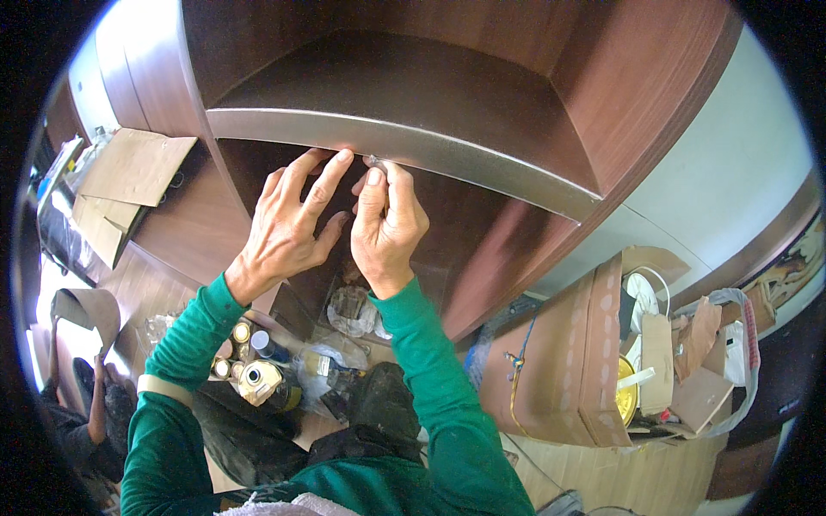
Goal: The person is assembling a wooden cabinet. They use a utility knife to trim edges, apply adhesive with a brush, and attach a strip of tape to the cabinet's edge.
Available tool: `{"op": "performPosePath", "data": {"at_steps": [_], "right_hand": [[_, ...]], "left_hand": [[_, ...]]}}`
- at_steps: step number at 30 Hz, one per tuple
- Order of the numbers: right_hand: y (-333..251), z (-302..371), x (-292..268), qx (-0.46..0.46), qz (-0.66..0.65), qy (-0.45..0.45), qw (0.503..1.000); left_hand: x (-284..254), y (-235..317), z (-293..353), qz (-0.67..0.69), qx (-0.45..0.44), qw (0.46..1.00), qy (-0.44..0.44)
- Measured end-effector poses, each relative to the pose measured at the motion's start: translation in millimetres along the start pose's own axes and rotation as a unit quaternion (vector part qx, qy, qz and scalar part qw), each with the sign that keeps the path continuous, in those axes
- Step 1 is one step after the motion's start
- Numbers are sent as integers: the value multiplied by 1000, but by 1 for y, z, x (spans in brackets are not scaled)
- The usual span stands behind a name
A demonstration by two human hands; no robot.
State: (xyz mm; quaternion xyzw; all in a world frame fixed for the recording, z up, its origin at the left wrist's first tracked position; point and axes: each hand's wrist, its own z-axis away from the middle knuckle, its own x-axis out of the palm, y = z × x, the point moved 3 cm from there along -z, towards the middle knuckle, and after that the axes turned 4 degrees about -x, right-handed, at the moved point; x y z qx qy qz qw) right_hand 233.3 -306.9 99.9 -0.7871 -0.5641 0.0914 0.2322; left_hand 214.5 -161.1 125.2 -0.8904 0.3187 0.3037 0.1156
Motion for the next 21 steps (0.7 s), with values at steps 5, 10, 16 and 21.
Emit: {"op": "performPosePath", "data": {"at_steps": [5, 10, 16, 21], "right_hand": [[-1, 1, 0, -9, -32, 60, 998], [-2, 3, 6, 1, -11, 19, 1000], [1, 2, 13, 0, 0, 18, 1000], [-1, 16, -2, 38, -92, 20, 995]], "left_hand": [[-3, -3, 2, -1, -1, 1000, 0], [-4, -5, 3, -2, -4, 1000, -2], [-6, -9, 4, -9, -5, 1000, -1], [-9, -7, 6, 1, -4, 1000, -10]]}}
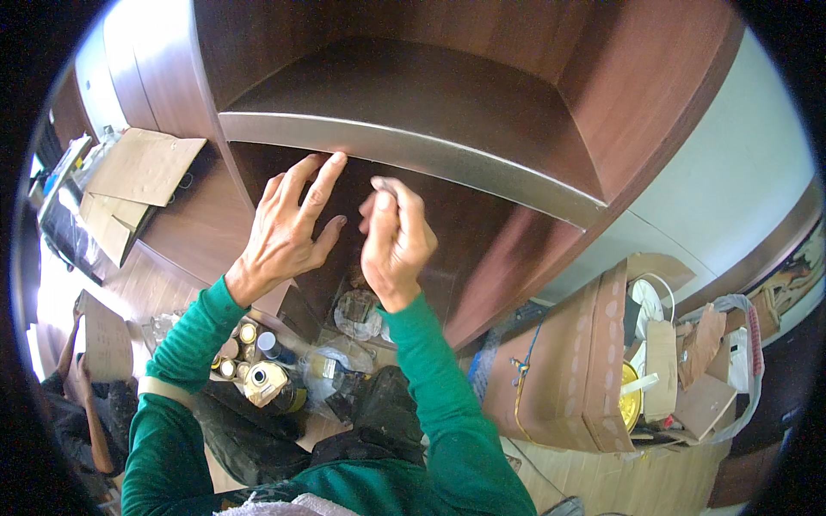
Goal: The person is assembling a wooden cabinet. They use a utility knife to trim edges, apply adhesive with a brush, and attach a strip of tape to the cabinet's edge.
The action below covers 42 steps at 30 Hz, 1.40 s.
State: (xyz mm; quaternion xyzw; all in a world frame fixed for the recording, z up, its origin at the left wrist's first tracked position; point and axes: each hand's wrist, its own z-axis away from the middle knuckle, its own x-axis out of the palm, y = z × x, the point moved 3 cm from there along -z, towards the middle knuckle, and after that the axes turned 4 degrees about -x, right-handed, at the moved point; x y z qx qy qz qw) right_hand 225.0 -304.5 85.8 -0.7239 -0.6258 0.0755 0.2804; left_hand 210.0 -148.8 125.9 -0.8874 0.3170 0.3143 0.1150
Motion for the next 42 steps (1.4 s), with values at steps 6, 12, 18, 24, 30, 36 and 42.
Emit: {"op": "performPosePath", "data": {"at_steps": [6, 12, 18, 24, 30, 36, 42], "right_hand": [[-17, 11, -67, 68, -4, 108, 992], [-27, -16, -105, 38, 20, 143, 989], [-26, -30, -114, 19, 14, 94, 995], [-23, -37, -114, 18, 31, 100, 994], [-17, -37, -105, -16, 20, 87, 996], [-14, -35, -104, -27, 36, 99, 994], [-15, -33, -101, -9, 32, 145, 989]], "left_hand": [[22, 46, -14, 72, 91, 993, -35], [53, 91, -55, 71, 118, 990, -36], [56, 98, -59, 51, 129, 990, -11], [42, 80, -51, 8, 114, 993, -24], [37, 75, -50, 6, 118, 993, -12], [38, 76, -49, 11, 117, 993, -9], [36, 74, -49, 6, 115, 993, -4]]}}
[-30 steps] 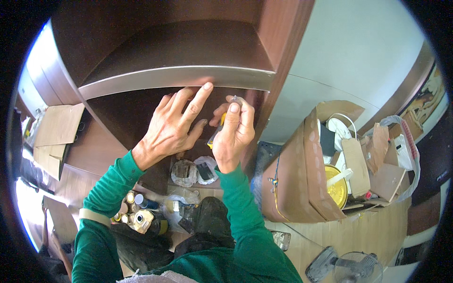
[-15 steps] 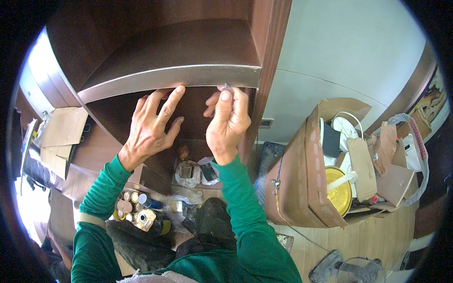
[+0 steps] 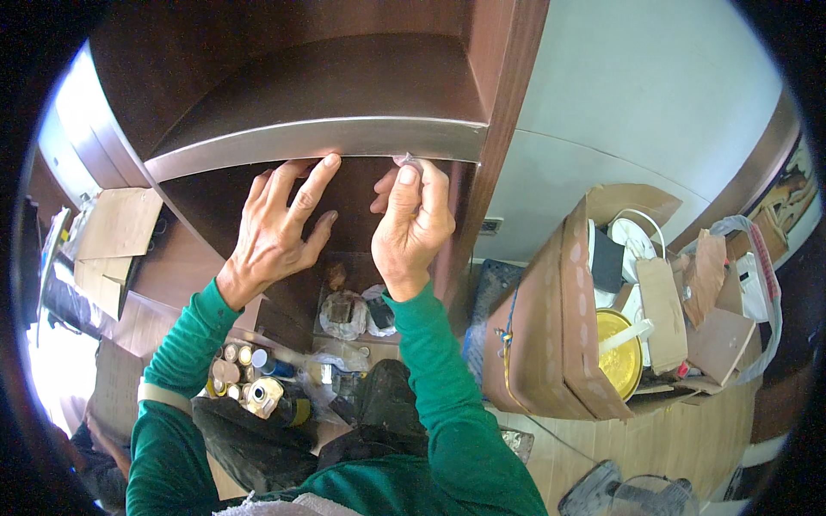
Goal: The person is assembling a wooden cabinet. They use a utility knife to trim edges, apply adhesive with a brush, and attach a strip of tape to the cabinet's edge.
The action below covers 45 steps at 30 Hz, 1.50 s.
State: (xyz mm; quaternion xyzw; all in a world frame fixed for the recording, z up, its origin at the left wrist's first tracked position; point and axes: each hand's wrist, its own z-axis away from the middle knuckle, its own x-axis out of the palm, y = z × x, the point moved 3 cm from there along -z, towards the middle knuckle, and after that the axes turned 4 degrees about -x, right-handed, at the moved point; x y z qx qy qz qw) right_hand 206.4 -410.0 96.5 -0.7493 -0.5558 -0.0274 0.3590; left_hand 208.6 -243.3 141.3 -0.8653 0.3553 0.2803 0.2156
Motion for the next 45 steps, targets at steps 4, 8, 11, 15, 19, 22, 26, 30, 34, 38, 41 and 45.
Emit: {"op": "performPosePath", "data": {"at_steps": [4, 8, 11, 15, 19, 22, 26, 30, 34, 38, 41, 45], "right_hand": [[-1, 5, 11, -33, 56, -97, 993], [2, 8, 13, -12, 13, -18, 1000], [3, 10, 20, -23, 25, -55, 998], [2, 12, 24, -33, 36, -58, 997], [4, 13, 26, -16, -4, -42, 999], [2, 14, 30, -55, 37, -73, 995], [5, 15, 30, -24, 5, -38, 999], [4, 19, 38, -57, 46, -82, 994], [6, 20, 39, -33, 2, -44, 998], [6, 18, 38, -36, -3, -50, 998], [6, 19, 38, -22, -13, -53, 998], [6, 23, 45, -42, 28, -100, 994]], "left_hand": [[-2, -3, 1, -5, 2, 1000, 5], [-4, -6, 4, -6, -6, 1000, 6], [-3, -8, 5, -4, -7, 1000, 4], [-4, -11, 7, -10, -8, 1000, 0], [-4, -12, 8, -5, -6, 1000, 5], [-5, -13, 9, -7, -6, 1000, 3], [-6, -15, 11, -5, -12, 1000, 8], [-7, -18, 13, -8, -4, 1000, 18], [-8, -22, 17, -15, -13, 1000, 12], [-10, -25, 19, -16, -21, 1000, 9], [-10, -25, 20, -19, -22, 1000, 4], [-10, -25, 19, -11, -18, 1000, 9]]}}
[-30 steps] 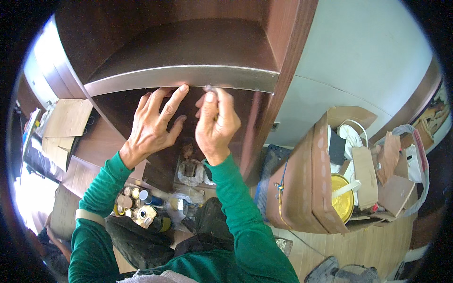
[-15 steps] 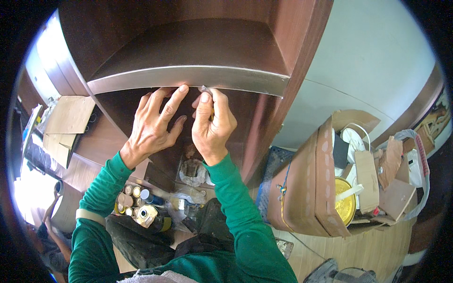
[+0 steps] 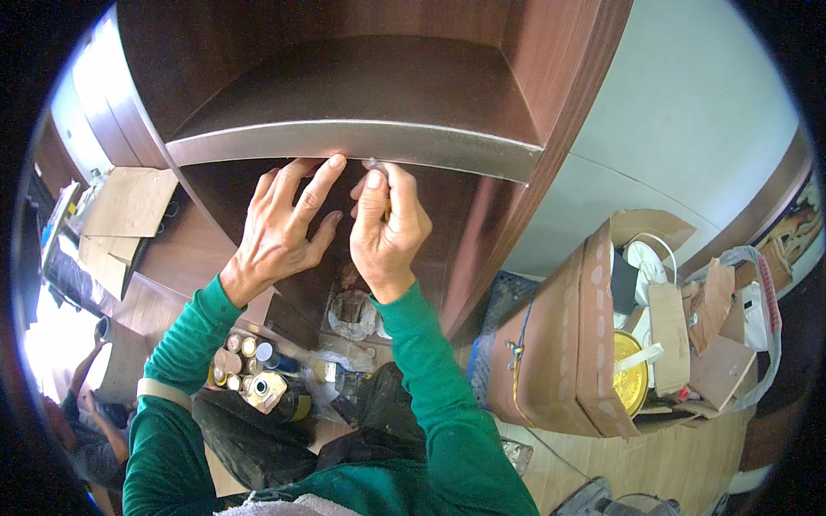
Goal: The person is assembling a wooden cabinet. They use a utility knife to trim edges, apply adhesive with a brush, and attach a strip of tape to the cabinet's edge.
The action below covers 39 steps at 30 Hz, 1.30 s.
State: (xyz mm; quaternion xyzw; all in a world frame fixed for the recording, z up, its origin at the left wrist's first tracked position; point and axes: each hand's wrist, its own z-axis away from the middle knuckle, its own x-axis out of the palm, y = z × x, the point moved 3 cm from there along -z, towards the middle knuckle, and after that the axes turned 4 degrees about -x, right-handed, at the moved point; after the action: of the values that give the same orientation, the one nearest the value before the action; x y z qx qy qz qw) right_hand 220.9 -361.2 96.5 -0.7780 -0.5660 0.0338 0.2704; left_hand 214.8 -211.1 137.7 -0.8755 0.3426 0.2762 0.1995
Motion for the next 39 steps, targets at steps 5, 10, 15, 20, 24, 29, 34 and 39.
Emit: {"op": "performPosePath", "data": {"at_steps": [5, 10, 15, 20, 24, 29, 34, 39], "right_hand": [[3, 1, -3, 3, -33, 63, 997], [3, 0, -4, 0, -41, 39, 998], [1, -2, -3, -3, -50, 26, 998], [2, -1, -6, 16, -56, 38, 998], [2, 0, 0, -5, -17, -8, 1000], [5, 1, 0, 8, -51, 51, 997], [4, 2, 5, -3, -29, 34, 999], [3, 3, 10, -16, 13, 4, 1000]], "left_hand": [[-1, -2, 1, -10, 8, 1000, 3], [0, -3, 2, -7, 5, 1000, 1], [1, -2, 1, -3, 6, 1000, 10], [1, -2, 1, -3, 0, 1000, 3], [1, -1, 2, 2, 2, 1000, 7], [1, -3, 2, -8, 5, 1000, 8], [1, -4, 1, -3, 4, 1000, 7], [-1, -5, 2, -4, 4, 1000, 8]]}}
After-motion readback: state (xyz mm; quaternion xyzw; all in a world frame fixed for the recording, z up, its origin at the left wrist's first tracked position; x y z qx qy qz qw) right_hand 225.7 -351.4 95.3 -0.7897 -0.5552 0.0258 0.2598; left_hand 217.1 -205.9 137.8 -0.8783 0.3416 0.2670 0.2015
